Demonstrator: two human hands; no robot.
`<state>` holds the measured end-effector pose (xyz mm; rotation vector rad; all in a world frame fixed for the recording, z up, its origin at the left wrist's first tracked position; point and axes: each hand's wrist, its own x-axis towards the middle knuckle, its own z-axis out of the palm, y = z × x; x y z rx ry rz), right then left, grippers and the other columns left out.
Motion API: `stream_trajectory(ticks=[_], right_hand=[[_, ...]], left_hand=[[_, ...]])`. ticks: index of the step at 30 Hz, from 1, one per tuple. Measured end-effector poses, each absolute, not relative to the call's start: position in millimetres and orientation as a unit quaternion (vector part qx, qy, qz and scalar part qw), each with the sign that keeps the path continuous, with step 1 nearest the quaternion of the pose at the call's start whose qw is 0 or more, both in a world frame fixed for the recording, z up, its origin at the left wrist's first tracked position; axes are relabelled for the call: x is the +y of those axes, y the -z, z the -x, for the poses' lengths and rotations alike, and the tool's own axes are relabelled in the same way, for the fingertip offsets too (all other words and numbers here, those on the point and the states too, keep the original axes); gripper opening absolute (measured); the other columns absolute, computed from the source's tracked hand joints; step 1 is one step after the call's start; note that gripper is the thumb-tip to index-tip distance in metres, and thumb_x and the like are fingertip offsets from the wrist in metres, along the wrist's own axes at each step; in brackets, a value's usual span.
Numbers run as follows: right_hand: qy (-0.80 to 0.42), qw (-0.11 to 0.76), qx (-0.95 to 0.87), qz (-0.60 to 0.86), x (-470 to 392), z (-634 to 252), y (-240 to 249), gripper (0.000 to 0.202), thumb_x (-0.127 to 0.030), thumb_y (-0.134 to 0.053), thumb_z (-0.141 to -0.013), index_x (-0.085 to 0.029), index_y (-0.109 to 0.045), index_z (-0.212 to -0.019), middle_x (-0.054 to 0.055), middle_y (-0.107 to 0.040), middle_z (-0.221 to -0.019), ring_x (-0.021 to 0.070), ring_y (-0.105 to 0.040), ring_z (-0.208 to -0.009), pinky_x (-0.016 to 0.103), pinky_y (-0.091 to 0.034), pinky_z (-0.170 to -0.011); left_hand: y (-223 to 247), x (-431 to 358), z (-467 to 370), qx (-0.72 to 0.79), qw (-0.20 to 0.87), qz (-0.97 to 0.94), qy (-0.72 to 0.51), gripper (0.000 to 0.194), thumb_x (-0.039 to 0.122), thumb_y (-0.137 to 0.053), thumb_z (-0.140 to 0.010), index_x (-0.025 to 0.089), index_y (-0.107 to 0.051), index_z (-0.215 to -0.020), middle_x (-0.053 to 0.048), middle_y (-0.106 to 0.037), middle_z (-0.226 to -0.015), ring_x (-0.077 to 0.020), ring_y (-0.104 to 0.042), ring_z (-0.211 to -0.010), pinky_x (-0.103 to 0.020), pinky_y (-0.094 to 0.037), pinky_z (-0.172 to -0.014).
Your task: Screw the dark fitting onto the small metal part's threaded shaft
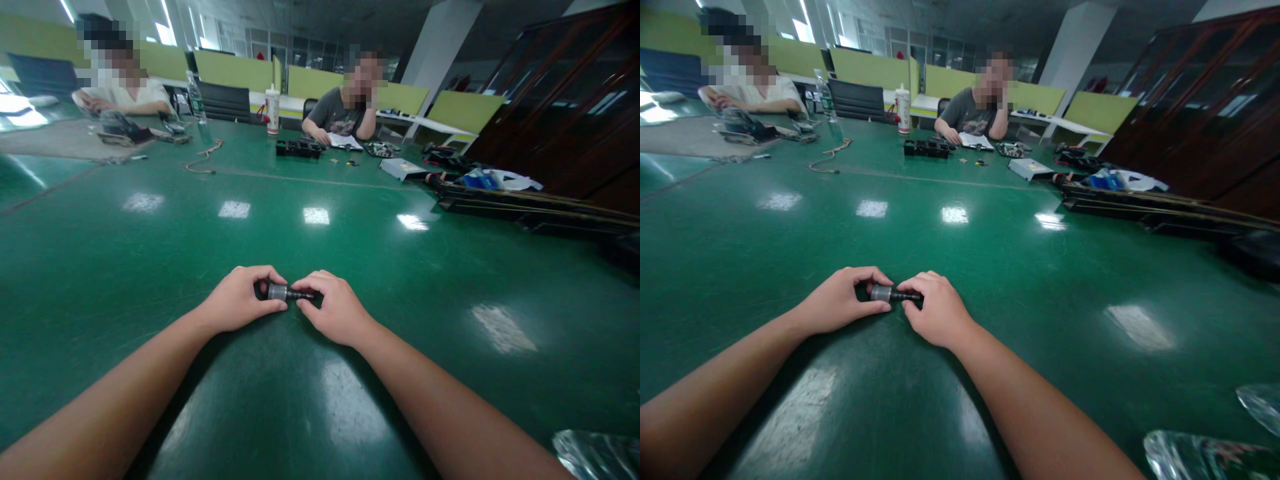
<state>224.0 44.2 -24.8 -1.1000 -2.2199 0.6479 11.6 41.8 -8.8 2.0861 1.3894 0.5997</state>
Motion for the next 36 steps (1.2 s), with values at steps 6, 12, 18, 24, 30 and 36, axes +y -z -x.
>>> stream_trajectory(ticks=[6, 12, 18, 24, 30, 36], right_hand=[[-0.232, 0.277, -0.837, 0.41, 43.9, -223.4, 23.3, 0.022, -0.015, -0.069, -0.08, -0.021, -0.071, -0.1, 0.003, -0.071, -0.093, 0.0186, -0.06, -0.088, 0.033, -0.044, -0.08], [-0.231, 0.278, -0.837, 0.411, 44.0, -223.5, 23.4, 0.019, -0.015, -0.07, -0.079, -0.02, -0.071, -0.097, 0.003, -0.071, -0.092, 0.0184, -0.059, -0.088, 0.032, -0.044, -0.079], [-0.23, 0.282, -0.833, 0.416, 44.0, -223.6, 23.4, 0.017, -0.016, -0.071, -0.079, -0.02, -0.071, -0.095, 0.002, -0.069, -0.088, 0.018, -0.059, -0.086, 0.031, -0.044, -0.077], [-0.234, 0.286, -0.83, 0.418, 44.3, -223.1, 22.3, 0.015, -0.014, -0.07, -0.078, -0.019, -0.071, -0.092, 0.002, -0.069, -0.085, 0.0172, -0.059, -0.083, 0.03, -0.044, -0.075], [-0.221, 0.289, -0.825, 0.433, 45.2, -225.0, 22.9, 0.01, -0.015, -0.07, -0.077, -0.019, -0.07, -0.087, 0.001, -0.068, -0.082, 0.0172, -0.058, -0.081, 0.03, -0.042, -0.074], [-0.216, 0.294, -0.823, 0.436, 46.1, -224.5, 24.2, 0.01, -0.017, -0.072, -0.075, -0.02, -0.07, -0.084, 0.001, -0.067, -0.08, 0.0166, -0.057, -0.079, 0.029, -0.041, -0.072]], left_hand=[[10.5, 41.9, -10.7, 0.51, 0.276, -0.783, -0.225, 0.027, 0.038, -0.073, -0.074, 0.021, -0.071, -0.094, 0.0, -0.07, -0.079, -0.0175, -0.063, -0.072, -0.027, -0.046, -0.069], [12.1, 42.3, -10.1, 0.511, 0.272, -0.785, -0.221, 0.026, 0.039, -0.073, -0.076, 0.021, -0.071, -0.095, 0.0, -0.069, -0.079, -0.0175, -0.063, -0.073, -0.027, -0.045, -0.069], [10.9, 41.3, -9.9, 0.513, 0.271, -0.784, -0.222, 0.026, 0.039, -0.073, -0.075, 0.021, -0.071, -0.095, 0.0, -0.069, -0.079, -0.0176, -0.063, -0.073, -0.027, -0.044, -0.069], [9.6, 41.6, -11.1, 0.512, 0.269, -0.785, -0.22, 0.025, 0.038, -0.073, -0.076, 0.021, -0.071, -0.095, 0.0, -0.07, -0.08, -0.0179, -0.063, -0.074, -0.027, -0.044, -0.069], [10.2, 41.7, -11.8, 0.516, 0.267, -0.785, -0.214, 0.027, 0.04, -0.073, -0.076, 0.021, -0.071, -0.094, 0.001, -0.068, -0.078, -0.0171, -0.062, -0.073, -0.026, -0.042, -0.067], [9.3, 41.8, -10.9, 0.518, 0.265, -0.785, -0.212, 0.027, 0.04, -0.073, -0.076, 0.021, -0.071, -0.095, 0.001, -0.069, -0.081, -0.0175, -0.063, -0.075, -0.027, -0.042, -0.068]])
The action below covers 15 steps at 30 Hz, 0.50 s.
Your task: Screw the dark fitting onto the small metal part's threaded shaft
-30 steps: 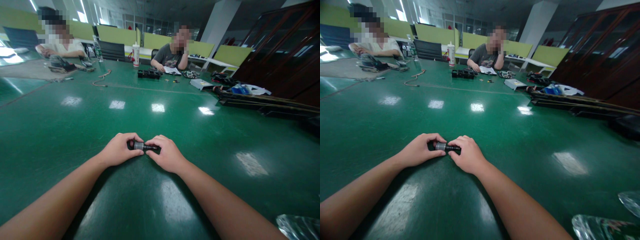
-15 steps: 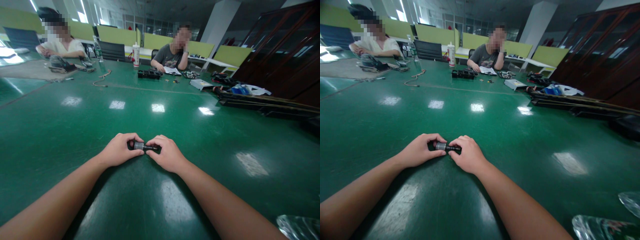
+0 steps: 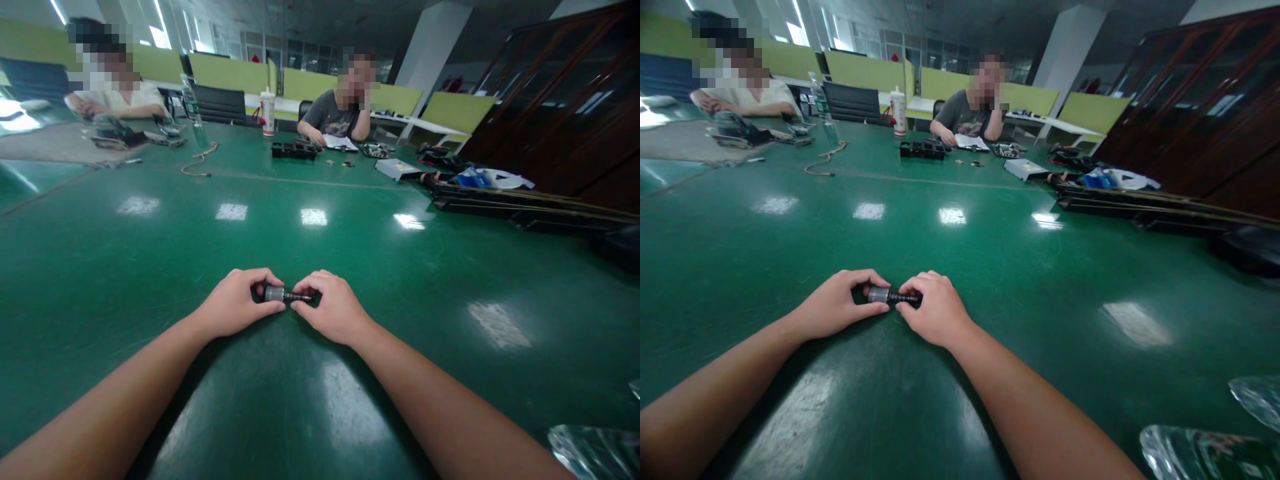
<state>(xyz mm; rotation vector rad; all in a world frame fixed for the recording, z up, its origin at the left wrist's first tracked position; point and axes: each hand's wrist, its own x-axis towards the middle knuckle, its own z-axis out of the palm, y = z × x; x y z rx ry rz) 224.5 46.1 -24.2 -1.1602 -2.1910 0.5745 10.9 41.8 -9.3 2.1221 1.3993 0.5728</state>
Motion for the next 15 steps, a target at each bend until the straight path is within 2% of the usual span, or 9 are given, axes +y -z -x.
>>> stream_trajectory(ticks=[15], right_hand=[[-0.218, 0.293, -0.818, 0.444, 48.5, -224.4, 25.5, 0.008, -0.019, -0.074, -0.075, -0.019, -0.07, -0.082, 0.0, -0.066, -0.078, 0.0158, -0.057, -0.078, 0.028, -0.04, -0.071]], left_hand=[[8.0, 41.3, -10.9, 0.517, 0.27, -0.784, -0.213, 0.024, 0.039, -0.072, -0.077, 0.022, -0.071, -0.094, 0.001, -0.069, -0.079, -0.0175, -0.061, -0.074, -0.027, -0.043, -0.068]])
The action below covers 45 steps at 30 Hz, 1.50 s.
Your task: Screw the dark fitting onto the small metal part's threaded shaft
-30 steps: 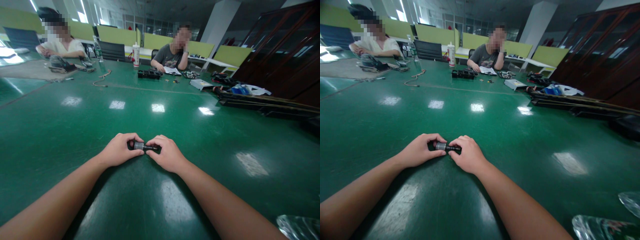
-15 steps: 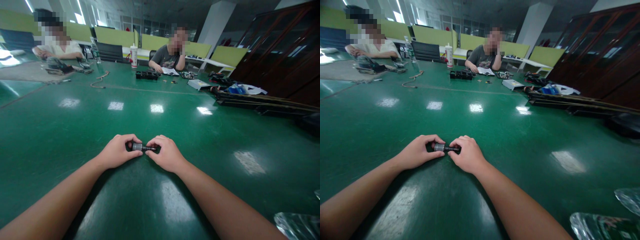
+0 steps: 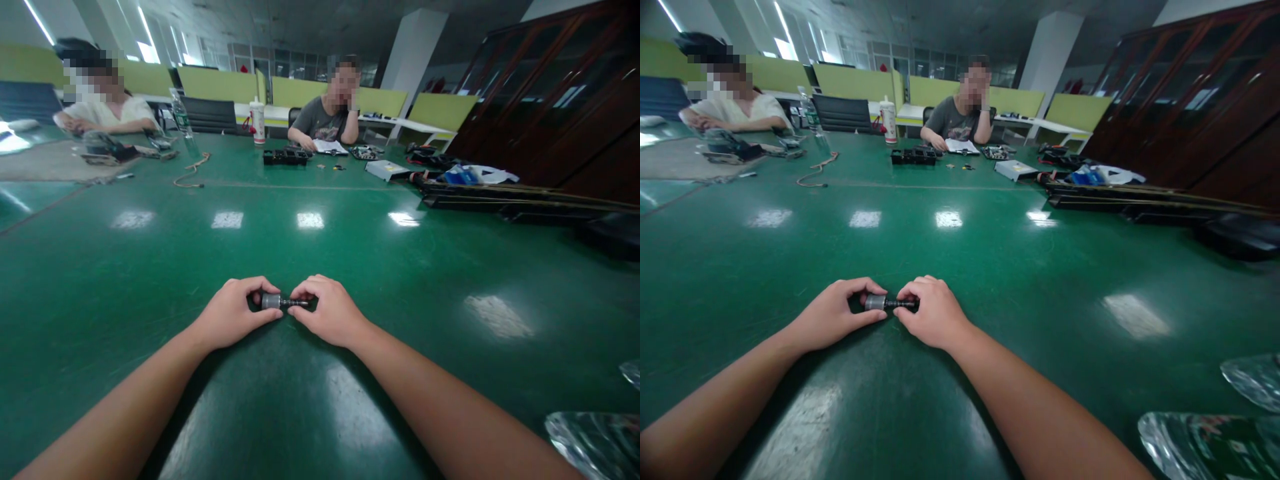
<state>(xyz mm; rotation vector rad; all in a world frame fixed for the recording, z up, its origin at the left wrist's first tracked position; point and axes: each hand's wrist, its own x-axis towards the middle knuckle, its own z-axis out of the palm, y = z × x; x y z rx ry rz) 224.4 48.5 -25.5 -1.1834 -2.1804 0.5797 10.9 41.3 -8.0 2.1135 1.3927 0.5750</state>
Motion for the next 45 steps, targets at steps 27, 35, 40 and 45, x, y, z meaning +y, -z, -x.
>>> stream_trajectory(ticks=[27, 35, 40, 45], right_hand=[[-0.198, 0.286, -0.804, 0.482, 52, -233, 24, 0.008, -0.02, -0.073, -0.073, -0.022, -0.073, -0.08, 0.001, -0.067, -0.081, 0.0163, -0.059, -0.08, 0.03, -0.042, -0.076], [-0.19, 0.3, -0.741, 0.57, 61, -241, 28, 0.008, -0.021, -0.071, -0.071, -0.024, -0.075, -0.077, -0.001, -0.065, -0.074, 0.0142, -0.056, -0.067, 0.028, -0.04, -0.063], [-0.197, 0.289, -0.772, 0.53, 57, -239, 26, 0.01, -0.021, -0.073, -0.07, -0.024, -0.076, -0.079, -0.001, -0.067, -0.076, 0.0141, -0.058, -0.071, 0.028, -0.041, -0.067], [-0.211, 0.294, -0.78, 0.51, 56, -236, 25, 0.01, -0.023, -0.074, -0.075, -0.024, -0.077, -0.085, 0.001, -0.071, -0.083, 0.0154, -0.061, -0.078, 0.029, -0.043, -0.073]], left_hand=[[7, 43, -10, 0.517, 0.254, -0.788, -0.217, 0.025, 0.042, -0.069, -0.079, 0.022, -0.069, -0.095, 0.0, -0.071, -0.085, -0.0192, -0.064, -0.077, -0.03, -0.047, -0.071], [6, 43, -10, 0.54, 0.266, -0.766, -0.227, 0.025, 0.041, -0.07, -0.079, 0.022, -0.067, -0.095, -0.001, -0.072, -0.087, -0.0211, -0.065, -0.08, -0.032, -0.048, -0.074], [5, 42, -11, 0.543, 0.264, -0.764, -0.227, 0.025, 0.04, -0.07, -0.079, 0.021, -0.068, -0.095, -0.001, -0.071, -0.086, -0.021, -0.065, -0.079, -0.032, -0.048, -0.073], [6, 43, -11, 0.54, 0.264, -0.766, -0.228, 0.025, 0.04, -0.07, -0.079, 0.021, -0.067, -0.094, -0.001, -0.071, -0.086, -0.0206, -0.064, -0.078, -0.031, -0.047, -0.072]])
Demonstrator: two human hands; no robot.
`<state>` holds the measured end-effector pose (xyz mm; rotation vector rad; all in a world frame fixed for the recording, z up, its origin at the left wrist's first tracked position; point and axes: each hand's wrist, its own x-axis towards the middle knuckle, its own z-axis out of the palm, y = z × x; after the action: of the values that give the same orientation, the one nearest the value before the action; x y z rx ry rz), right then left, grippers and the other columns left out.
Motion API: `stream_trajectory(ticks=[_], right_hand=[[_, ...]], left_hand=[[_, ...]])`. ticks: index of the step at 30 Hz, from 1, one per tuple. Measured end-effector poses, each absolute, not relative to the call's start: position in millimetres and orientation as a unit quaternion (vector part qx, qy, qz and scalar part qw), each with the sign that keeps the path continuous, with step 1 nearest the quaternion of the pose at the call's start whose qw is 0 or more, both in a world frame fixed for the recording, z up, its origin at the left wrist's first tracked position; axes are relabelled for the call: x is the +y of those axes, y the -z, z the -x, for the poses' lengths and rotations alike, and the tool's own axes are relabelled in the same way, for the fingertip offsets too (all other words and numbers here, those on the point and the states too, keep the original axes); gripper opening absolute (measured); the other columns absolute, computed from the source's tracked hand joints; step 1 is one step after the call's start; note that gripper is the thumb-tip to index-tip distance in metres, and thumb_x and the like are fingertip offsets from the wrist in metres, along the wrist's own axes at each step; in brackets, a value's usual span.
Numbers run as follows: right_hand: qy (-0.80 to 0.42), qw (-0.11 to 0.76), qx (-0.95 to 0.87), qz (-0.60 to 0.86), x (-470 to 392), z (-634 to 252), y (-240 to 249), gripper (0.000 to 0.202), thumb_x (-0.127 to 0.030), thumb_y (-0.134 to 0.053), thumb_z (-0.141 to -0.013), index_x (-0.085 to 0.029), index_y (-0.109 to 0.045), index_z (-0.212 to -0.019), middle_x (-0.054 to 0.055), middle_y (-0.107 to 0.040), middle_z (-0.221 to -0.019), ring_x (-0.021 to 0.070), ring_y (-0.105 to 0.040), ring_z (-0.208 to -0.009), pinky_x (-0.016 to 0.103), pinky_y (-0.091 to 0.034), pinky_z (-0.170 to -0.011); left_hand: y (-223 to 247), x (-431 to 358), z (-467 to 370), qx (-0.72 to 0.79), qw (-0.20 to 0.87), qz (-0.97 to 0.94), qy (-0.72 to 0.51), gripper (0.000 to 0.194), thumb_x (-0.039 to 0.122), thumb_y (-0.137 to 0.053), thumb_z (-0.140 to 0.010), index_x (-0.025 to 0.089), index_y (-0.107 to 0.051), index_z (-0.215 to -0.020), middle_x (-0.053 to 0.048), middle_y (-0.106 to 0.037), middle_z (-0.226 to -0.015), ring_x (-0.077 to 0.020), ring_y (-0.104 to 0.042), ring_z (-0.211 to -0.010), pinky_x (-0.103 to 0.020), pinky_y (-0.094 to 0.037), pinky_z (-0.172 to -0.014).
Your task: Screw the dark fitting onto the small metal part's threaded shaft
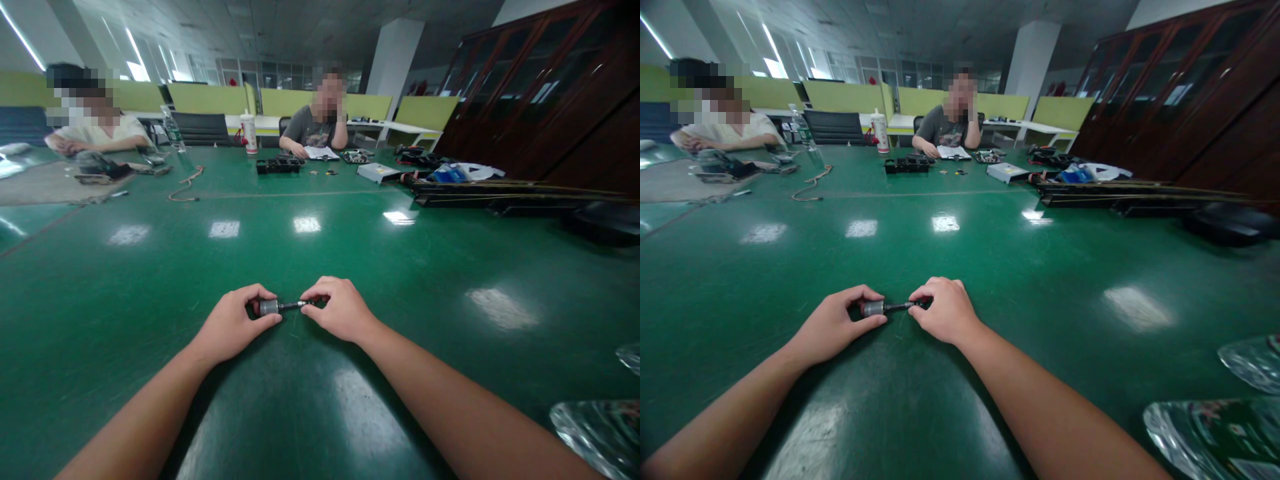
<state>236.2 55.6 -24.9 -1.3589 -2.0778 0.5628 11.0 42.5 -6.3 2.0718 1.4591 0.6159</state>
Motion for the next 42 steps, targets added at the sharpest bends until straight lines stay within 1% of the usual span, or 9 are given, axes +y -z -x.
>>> stream_trajectory(ticks=[3, 6, 9, 12, 18, 23, 27, 35, 42], right_hand=[[-0.238, 0.31, -0.782, 0.484, 53, -232, 25, 0.015, -0.019, -0.074, -0.075, -0.023, -0.076, -0.09, 0.002, -0.072, -0.086, 0.0159, -0.061, -0.081, 0.03, -0.045, -0.076], [-0.281, 0.322, -0.788, 0.443, 50, -228, 25, 0.036, -0.009, -0.073, -0.072, -0.022, -0.072, -0.106, 0.001, -0.073, -0.091, 0.016, -0.063, -0.085, 0.031, -0.046, -0.082], [-0.302, 0.33, -0.787, 0.425, 48, -225, 25, 0.044, -0.003, -0.069, -0.072, -0.022, -0.069, -0.112, 0.002, -0.072, -0.094, 0.0154, -0.063, -0.087, 0.031, -0.047, -0.085], [-0.302, 0.327, -0.787, 0.427, 48, -225, 26, 0.041, -0.003, -0.067, -0.073, -0.022, -0.069, -0.11, 0.001, -0.072, -0.092, 0.0152, -0.063, -0.085, 0.031, -0.048, -0.084], [-0.288, 0.321, -0.794, 0.429, 49, -224, 28, 0.034, -0.008, -0.067, -0.076, -0.021, -0.07, -0.108, 0.002, -0.072, -0.09, 0.0154, -0.063, -0.082, 0.03, -0.048, -0.08], [-0.269, 0.316, -0.799, 0.435, 49, -224, 27, 0.028, -0.01, -0.066, -0.078, -0.02, -0.071, -0.104, 0.003, -0.072, -0.091, 0.0168, -0.062, -0.084, 0.031, -0.047, -0.08], [-0.249, 0.296, -0.82, 0.421, 49, -224, 26, 0.025, -0.012, -0.069, -0.077, -0.02, -0.071, -0.1, 0.002, -0.071, -0.09, 0.0173, -0.06, -0.085, 0.031, -0.044, -0.08], [-0.231, 0.274, -0.833, 0.422, 48, -224, 26, 0.022, -0.02, -0.072, -0.079, -0.022, -0.073, -0.101, 0.003, -0.07, -0.092, 0.0177, -0.059, -0.088, 0.032, -0.042, -0.081], [-0.229, 0.267, -0.834, 0.425, 48, -224, 26, 0.019, -0.022, -0.073, -0.08, -0.023, -0.073, -0.099, 0.002, -0.069, -0.092, 0.0178, -0.059, -0.089, 0.032, -0.04, -0.082]], left_hand=[[7, 43, -10, 0.533, 0.263, -0.771, -0.228, 0.023, 0.039, -0.07, -0.079, 0.021, -0.067, -0.093, 0.0, -0.071, -0.085, -0.0201, -0.064, -0.078, -0.031, -0.047, -0.072], [8, 43, -9, 0.523, 0.266, -0.777, -0.227, 0.022, 0.037, -0.07, -0.078, 0.022, -0.068, -0.094, -0.001, -0.071, -0.087, -0.0203, -0.064, -0.079, -0.031, -0.047, -0.073], [8, 43, -9, 0.52, 0.264, -0.78, -0.226, 0.023, 0.036, -0.07, -0.077, 0.022, -0.068, -0.095, -0.001, -0.071, -0.087, -0.0205, -0.064, -0.079, -0.031, -0.047, -0.073], [6, 43, -10, 0.515, 0.258, -0.786, -0.224, 0.024, 0.038, -0.07, -0.077, 0.022, -0.068, -0.095, -0.001, -0.071, -0.084, -0.0201, -0.064, -0.078, -0.03, -0.047, -0.071], [5, 43, -10, 0.514, 0.262, -0.787, -0.22, 0.026, 0.043, -0.059, -0.086, 0.021, -0.07, -0.095, -0.001, -0.07, -0.08, -0.0187, -0.062, -0.075, -0.03, -0.046, -0.07], [5, 42, -11, 0.519, 0.264, -0.785, -0.212, 0.024, 0.04, -0.066, -0.081, 0.022, -0.07, -0.096, -0.001, -0.071, -0.082, -0.0191, -0.063, -0.076, -0.029, -0.046, -0.071], [5, 43, -11, 0.519, 0.248, -0.791, -0.209, 0.025, 0.038, -0.07, -0.077, 0.023, -0.071, -0.096, 0.0, -0.071, -0.081, -0.0191, -0.062, -0.075, -0.029, -0.046, -0.07], [9, 44, -9, 0.485, 0.255, -0.801, -0.241, 0.022, 0.035, -0.073, -0.075, 0.021, -0.07, -0.092, -0.002, -0.069, -0.087, -0.018, -0.061, -0.077, -0.028, -0.046, -0.07], [9, 44, -10, 0.492, 0.251, -0.802, -0.228, 0.024, 0.037, -0.072, -0.078, 0.022, -0.071, -0.096, -0.002, -0.069, -0.086, -0.0182, -0.061, -0.077, -0.028, -0.046, -0.07]])
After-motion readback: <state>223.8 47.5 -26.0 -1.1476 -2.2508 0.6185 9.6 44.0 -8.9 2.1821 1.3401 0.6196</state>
